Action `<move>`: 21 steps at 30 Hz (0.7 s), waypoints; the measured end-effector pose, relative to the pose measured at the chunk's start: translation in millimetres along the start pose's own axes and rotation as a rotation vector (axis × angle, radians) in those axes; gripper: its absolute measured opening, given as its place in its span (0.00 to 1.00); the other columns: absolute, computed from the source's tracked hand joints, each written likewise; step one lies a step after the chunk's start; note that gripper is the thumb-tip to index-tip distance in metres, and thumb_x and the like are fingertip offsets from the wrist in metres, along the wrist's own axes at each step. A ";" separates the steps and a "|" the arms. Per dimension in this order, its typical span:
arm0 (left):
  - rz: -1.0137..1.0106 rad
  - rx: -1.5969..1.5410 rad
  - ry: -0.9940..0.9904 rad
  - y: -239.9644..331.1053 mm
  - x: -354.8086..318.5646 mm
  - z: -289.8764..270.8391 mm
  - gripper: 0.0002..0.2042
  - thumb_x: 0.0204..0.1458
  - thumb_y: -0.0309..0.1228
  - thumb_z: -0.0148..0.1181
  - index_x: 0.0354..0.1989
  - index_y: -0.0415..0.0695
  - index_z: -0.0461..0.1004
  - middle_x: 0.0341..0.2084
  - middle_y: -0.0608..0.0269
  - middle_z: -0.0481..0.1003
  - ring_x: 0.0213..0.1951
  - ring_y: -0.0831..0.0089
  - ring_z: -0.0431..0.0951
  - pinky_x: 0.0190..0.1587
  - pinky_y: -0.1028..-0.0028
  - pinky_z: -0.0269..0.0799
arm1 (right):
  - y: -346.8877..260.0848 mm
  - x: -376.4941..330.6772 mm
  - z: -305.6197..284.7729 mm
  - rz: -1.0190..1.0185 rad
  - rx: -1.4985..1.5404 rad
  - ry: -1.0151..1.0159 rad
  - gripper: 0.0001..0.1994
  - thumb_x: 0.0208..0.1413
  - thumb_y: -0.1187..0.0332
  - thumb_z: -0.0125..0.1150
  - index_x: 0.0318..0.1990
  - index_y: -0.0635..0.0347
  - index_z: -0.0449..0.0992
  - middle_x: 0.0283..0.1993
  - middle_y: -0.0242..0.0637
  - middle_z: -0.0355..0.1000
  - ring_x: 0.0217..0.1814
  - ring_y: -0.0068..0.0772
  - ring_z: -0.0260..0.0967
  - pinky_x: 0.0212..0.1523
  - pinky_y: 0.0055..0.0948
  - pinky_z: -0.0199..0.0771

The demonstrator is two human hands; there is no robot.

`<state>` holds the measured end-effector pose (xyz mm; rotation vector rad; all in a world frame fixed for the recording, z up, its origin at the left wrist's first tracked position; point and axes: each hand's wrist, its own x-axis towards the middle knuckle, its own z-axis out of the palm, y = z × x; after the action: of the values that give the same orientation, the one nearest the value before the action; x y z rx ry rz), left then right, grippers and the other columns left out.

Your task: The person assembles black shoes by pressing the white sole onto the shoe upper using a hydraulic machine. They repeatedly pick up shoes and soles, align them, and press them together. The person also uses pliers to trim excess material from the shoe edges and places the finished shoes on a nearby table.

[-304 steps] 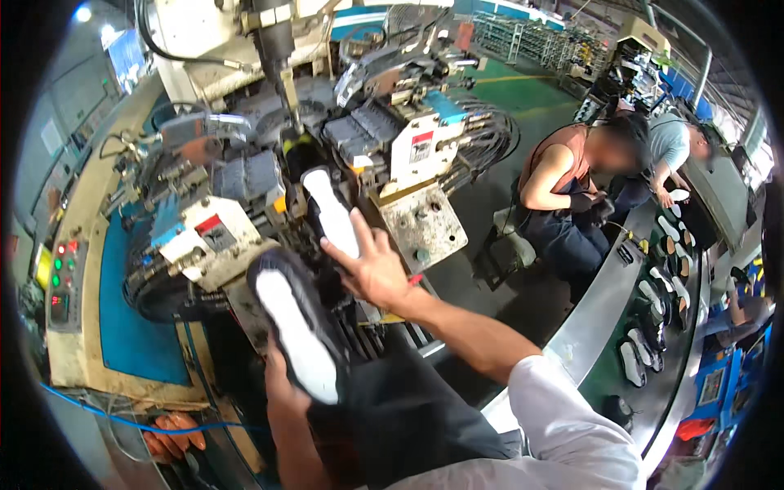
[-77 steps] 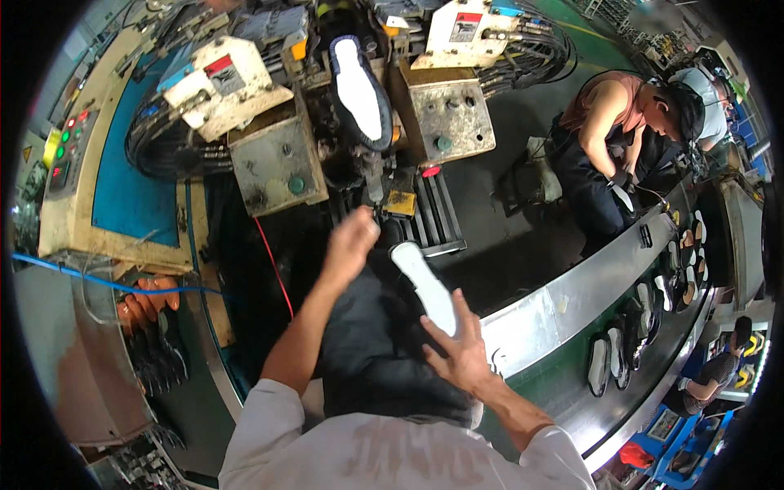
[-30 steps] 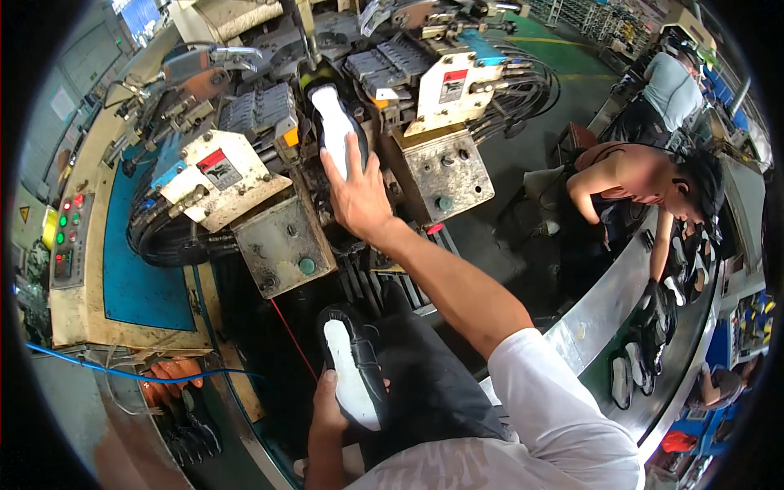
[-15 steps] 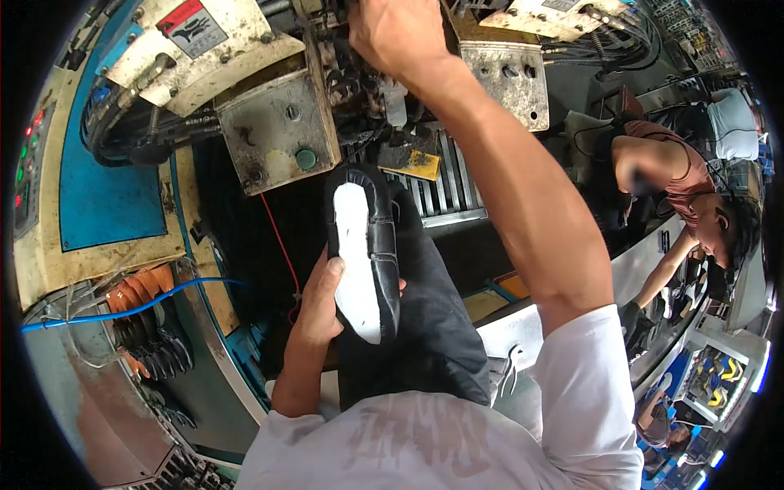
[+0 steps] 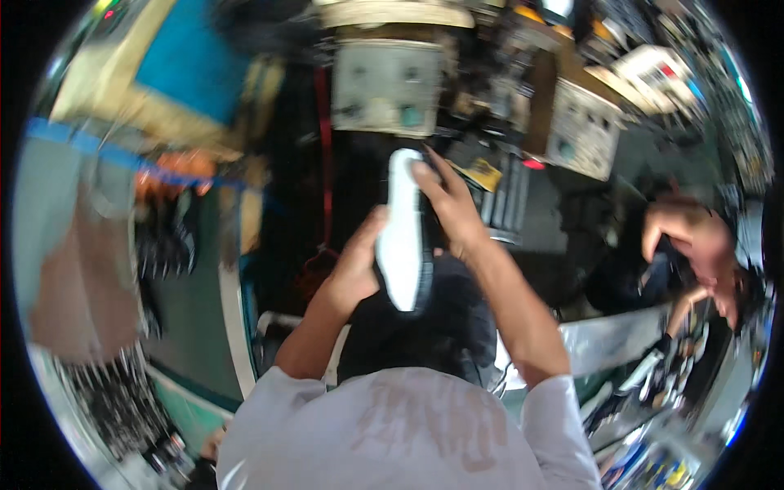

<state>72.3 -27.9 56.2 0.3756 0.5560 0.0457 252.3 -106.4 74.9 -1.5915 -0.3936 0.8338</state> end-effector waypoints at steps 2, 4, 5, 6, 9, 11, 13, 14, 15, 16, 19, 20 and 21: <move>0.047 -0.113 0.028 -15.9 -16.2 -46.7 0.28 0.74 0.48 0.53 0.74 0.43 0.65 0.59 0.49 0.80 0.57 0.57 0.84 0.65 0.54 0.79 | 28.7 -24.0 43.2 0.207 0.184 0.037 0.46 0.68 0.41 0.66 0.79 0.70 0.60 0.76 0.57 0.67 0.77 0.46 0.65 0.77 0.43 0.63; 0.154 -0.202 0.021 -26.3 -45.8 -69.7 0.28 0.72 0.45 0.56 0.76 0.46 0.64 0.63 0.50 0.78 0.57 0.58 0.84 0.64 0.56 0.79 | 47.8 -27.5 67.6 0.307 0.285 0.001 0.43 0.69 0.43 0.66 0.79 0.68 0.62 0.75 0.54 0.68 0.75 0.46 0.67 0.75 0.42 0.65; 0.244 -0.181 0.063 -28.6 -63.5 -79.2 0.29 0.71 0.44 0.57 0.77 0.47 0.63 0.64 0.49 0.77 0.57 0.57 0.84 0.64 0.56 0.80 | 49.5 -34.0 82.1 0.351 0.291 0.006 0.42 0.69 0.44 0.65 0.79 0.67 0.62 0.75 0.53 0.68 0.74 0.46 0.68 0.74 0.43 0.67; 0.262 -0.180 0.053 -19.8 -88.0 -87.3 0.30 0.70 0.43 0.58 0.77 0.47 0.62 0.64 0.48 0.76 0.57 0.56 0.84 0.63 0.55 0.80 | 63.3 -36.1 94.1 0.312 0.250 -0.045 0.42 0.70 0.43 0.65 0.79 0.65 0.63 0.76 0.52 0.67 0.72 0.45 0.69 0.72 0.44 0.68; 0.328 -0.164 0.046 -0.6 -160.1 -135.4 0.35 0.65 0.40 0.61 0.78 0.45 0.59 0.63 0.46 0.75 0.56 0.50 0.84 0.61 0.51 0.82 | 62.5 -68.0 124.4 0.327 0.090 -0.348 0.37 0.71 0.50 0.66 0.76 0.69 0.65 0.76 0.48 0.68 0.67 0.36 0.76 0.64 0.39 0.78; 0.531 0.057 0.530 16.8 -205.4 -182.1 0.37 0.63 0.36 0.65 0.80 0.44 0.59 0.61 0.48 0.77 0.55 0.56 0.83 0.58 0.56 0.82 | 73.4 -67.7 112.4 0.205 -0.004 -0.475 0.32 0.73 0.55 0.66 0.73 0.72 0.68 0.70 0.48 0.75 0.62 0.39 0.81 0.60 0.36 0.82; 0.577 0.308 0.942 41.1 -253.0 -234.4 0.38 0.60 0.37 0.69 0.79 0.45 0.64 0.69 0.48 0.73 0.64 0.56 0.76 0.67 0.61 0.72 | 77.6 -64.6 88.7 0.191 -0.042 -0.452 0.29 0.73 0.57 0.65 0.71 0.72 0.71 0.64 0.50 0.79 0.57 0.42 0.84 0.58 0.36 0.85; 0.644 0.641 1.146 57.7 -274.9 -232.1 0.39 0.61 0.39 0.70 0.79 0.43 0.62 0.70 0.47 0.73 0.64 0.53 0.76 0.69 0.60 0.71 | 75.8 -63.2 69.1 0.208 -0.092 -0.399 0.29 0.73 0.57 0.66 0.70 0.71 0.71 0.65 0.53 0.78 0.58 0.43 0.84 0.60 0.38 0.84; 0.809 0.996 1.397 40.3 -302.1 -322.8 0.40 0.60 0.40 0.71 0.80 0.51 0.61 0.68 0.43 0.75 0.65 0.46 0.76 0.69 0.58 0.72 | 89.2 -58.4 54.5 0.188 -0.104 -0.419 0.28 0.74 0.57 0.63 0.70 0.71 0.71 0.65 0.53 0.78 0.58 0.43 0.84 0.60 0.39 0.84; 0.577 1.108 1.542 56.9 -314.7 -322.2 0.41 0.58 0.42 0.73 0.81 0.63 0.61 0.70 0.31 0.68 0.66 0.37 0.75 0.69 0.54 0.72 | 84.1 -61.1 31.2 0.197 -0.191 -0.297 0.26 0.75 0.58 0.61 0.69 0.69 0.72 0.63 0.51 0.79 0.57 0.43 0.84 0.60 0.39 0.84; 0.349 1.511 1.856 45.5 -355.0 -388.4 0.41 0.58 0.42 0.72 0.80 0.71 0.61 0.76 0.20 0.48 0.68 0.27 0.69 0.68 0.43 0.70 | 93.9 -71.5 -38.6 0.292 -0.191 -0.085 0.24 0.73 0.57 0.63 0.66 0.65 0.74 0.57 0.42 0.81 0.51 0.39 0.84 0.53 0.36 0.84; 0.274 1.605 1.798 35.2 -369.9 -415.6 0.39 0.59 0.39 0.70 0.80 0.72 0.61 0.78 0.21 0.46 0.71 0.29 0.65 0.68 0.42 0.69 | 99.0 -78.5 -64.1 0.314 -0.175 -0.035 0.23 0.73 0.58 0.63 0.65 0.65 0.74 0.57 0.42 0.81 0.51 0.39 0.84 0.51 0.35 0.85; 0.199 1.701 1.738 25.0 -383.9 -439.2 0.38 0.61 0.37 0.68 0.80 0.73 0.61 0.79 0.22 0.43 0.74 0.30 0.61 0.69 0.41 0.67 | 105.5 -88.6 -87.4 0.323 -0.174 0.018 0.22 0.72 0.59 0.63 0.65 0.65 0.74 0.58 0.41 0.80 0.51 0.41 0.84 0.51 0.36 0.85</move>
<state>-482.5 88.0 -84.3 2.1324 2.2527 0.0766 231.9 -249.9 0.1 -1.8531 -0.2018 1.0517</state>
